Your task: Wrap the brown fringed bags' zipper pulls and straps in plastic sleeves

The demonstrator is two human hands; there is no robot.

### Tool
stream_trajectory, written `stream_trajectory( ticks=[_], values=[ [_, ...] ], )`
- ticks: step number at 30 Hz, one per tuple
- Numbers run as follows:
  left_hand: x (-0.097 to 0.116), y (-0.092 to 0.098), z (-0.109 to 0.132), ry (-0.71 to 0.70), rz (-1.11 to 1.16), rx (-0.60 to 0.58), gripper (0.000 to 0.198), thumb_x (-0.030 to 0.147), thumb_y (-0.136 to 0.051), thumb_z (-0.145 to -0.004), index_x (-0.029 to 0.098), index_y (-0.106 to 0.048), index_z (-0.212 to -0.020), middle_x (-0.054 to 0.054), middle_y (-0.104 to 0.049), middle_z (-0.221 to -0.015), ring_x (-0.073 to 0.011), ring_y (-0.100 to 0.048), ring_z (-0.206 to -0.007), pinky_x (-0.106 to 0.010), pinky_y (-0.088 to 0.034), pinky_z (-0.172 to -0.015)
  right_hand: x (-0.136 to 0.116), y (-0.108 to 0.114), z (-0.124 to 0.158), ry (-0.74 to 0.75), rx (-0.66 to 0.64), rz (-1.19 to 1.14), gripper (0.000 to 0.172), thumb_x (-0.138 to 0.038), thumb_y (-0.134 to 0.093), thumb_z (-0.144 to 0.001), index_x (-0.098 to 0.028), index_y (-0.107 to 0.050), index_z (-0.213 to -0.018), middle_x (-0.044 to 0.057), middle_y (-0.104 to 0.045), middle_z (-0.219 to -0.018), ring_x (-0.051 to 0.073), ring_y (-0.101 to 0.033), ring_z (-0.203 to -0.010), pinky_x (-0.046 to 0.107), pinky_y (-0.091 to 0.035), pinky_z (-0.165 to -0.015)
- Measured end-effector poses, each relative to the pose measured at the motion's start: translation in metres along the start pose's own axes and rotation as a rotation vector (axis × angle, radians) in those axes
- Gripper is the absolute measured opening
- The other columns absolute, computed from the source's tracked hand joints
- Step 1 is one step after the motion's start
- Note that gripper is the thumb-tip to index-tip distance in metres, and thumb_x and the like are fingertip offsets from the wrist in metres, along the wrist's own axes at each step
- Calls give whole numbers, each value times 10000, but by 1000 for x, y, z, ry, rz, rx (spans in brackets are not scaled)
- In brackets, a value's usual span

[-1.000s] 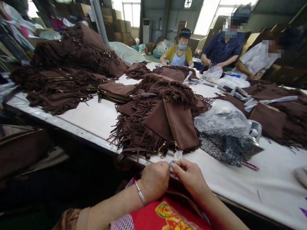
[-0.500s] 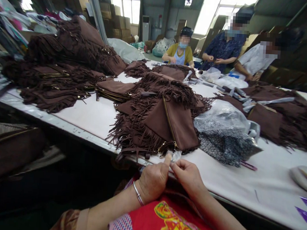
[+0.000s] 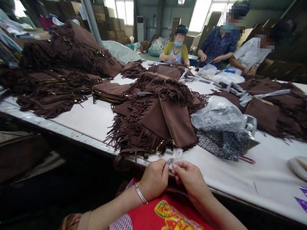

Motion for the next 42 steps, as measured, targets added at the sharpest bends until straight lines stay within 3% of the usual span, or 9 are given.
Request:
stream_trajectory(
  ticks=[5, 10, 17, 22, 26, 30, 34, 38, 42],
  values=[
    [-8, -11, 0, 276, 383, -99, 302, 332, -447, -875, 190, -466, -609, 25, -478, -542, -107, -421, -511, -247, -305, -526, 2, -1, -1, 8, -4, -52, 275, -411, -714, -675, -166, -596, -715, -51, -532, -476, 76, -412, -392, 205, -289, -402],
    [-9, -31, 7, 559, 1066, -312, 229, 399, -519, -832, 185, -474, -766, 91, -402, -532, -45, -261, -386, -200, -210, -409, 0, -1, -4, 76, -86, -36, 342, -475, -680, -730, -139, -630, -688, -28, -548, -536, 67, -380, -442, 214, -280, -437],
    [4, -35, 7, 688, 1651, -575, 161, 292, -567, -829, 150, -500, -791, 126, -223, -487, -22, -130, -376, -168, -202, -426, -19, 2, -13, 314, -91, 53, 279, -437, -680, -767, -162, -658, -721, -10, -621, -653, 123, -506, -628, 236, -394, -613],
    [15, -38, 7, 645, 1852, -689, 166, 297, -509, -875, 154, -499, -791, 123, -185, -467, -35, -86, -366, -188, -210, -433, -6, -10, -24, 177, -221, -266, 314, -464, -740, -712, -181, -607, -749, -44, -595, -613, 97, -477, -541, 216, -365, -534],
    [22, -40, 11, 627, 1896, -705, 205, 285, -469, -893, 182, -438, -719, 125, -163, -442, -34, -19, -358, -191, -159, -421, -3, -22, -29, 73, -341, -474, 336, -433, -811, -634, -168, -615, -695, -49, -578, -563, 77, -458, -488, 198, -346, -491],
    [25, -40, 12, 614, 1893, -737, 263, 316, -470, -897, 194, -391, -678, 134, -126, -424, -25, 11, -339, -189, -132, -404, -14, -26, -28, 67, -406, -534, 350, -423, -845, -582, -157, -630, -657, -44, -568, -543, 67, -456, -477, 186, -344, -482],
    [24, -40, 7, 521, 1811, -745, 260, 378, -490, -889, 194, -421, -719, 130, -177, -433, -32, -60, -331, -197, -196, -400, -11, -18, -22, 1, -381, -542, 318, -383, -834, -618, -174, -688, -810, -23, -624, -641, 94, -529, -562, 208, -415, -564],
    [10, -44, -1, 465, 1409, -497, 285, 472, -484, -885, 196, -454, -821, 106, -332, -489, -51, -265, -360, -205, -286, -429, -10, -7, -8, 64, -399, -562, 364, -443, -749, -719, -193, -678, -975, 35, -673, -842, 156, -609, -749, 274, -487, -713],
    [16, -38, -4, 221, 772, -311, 282, 436, -383, -935, 181, -501, -905, 50, -462, -557, -91, -411, -453, -223, -329, -466, -5, -5, -2, 51, -357, -483, 397, -511, -700, -741, -191, -645, -971, 5, -631, -694, 140, -567, -548, 265, -470, -529]
  ],
)
Point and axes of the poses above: each hand's wrist, its own z-axis away from the middle knuckle, its own y-axis out of the back of the hand, x = y × z, the point moved 6 cm from there along -z, towards the middle knuckle
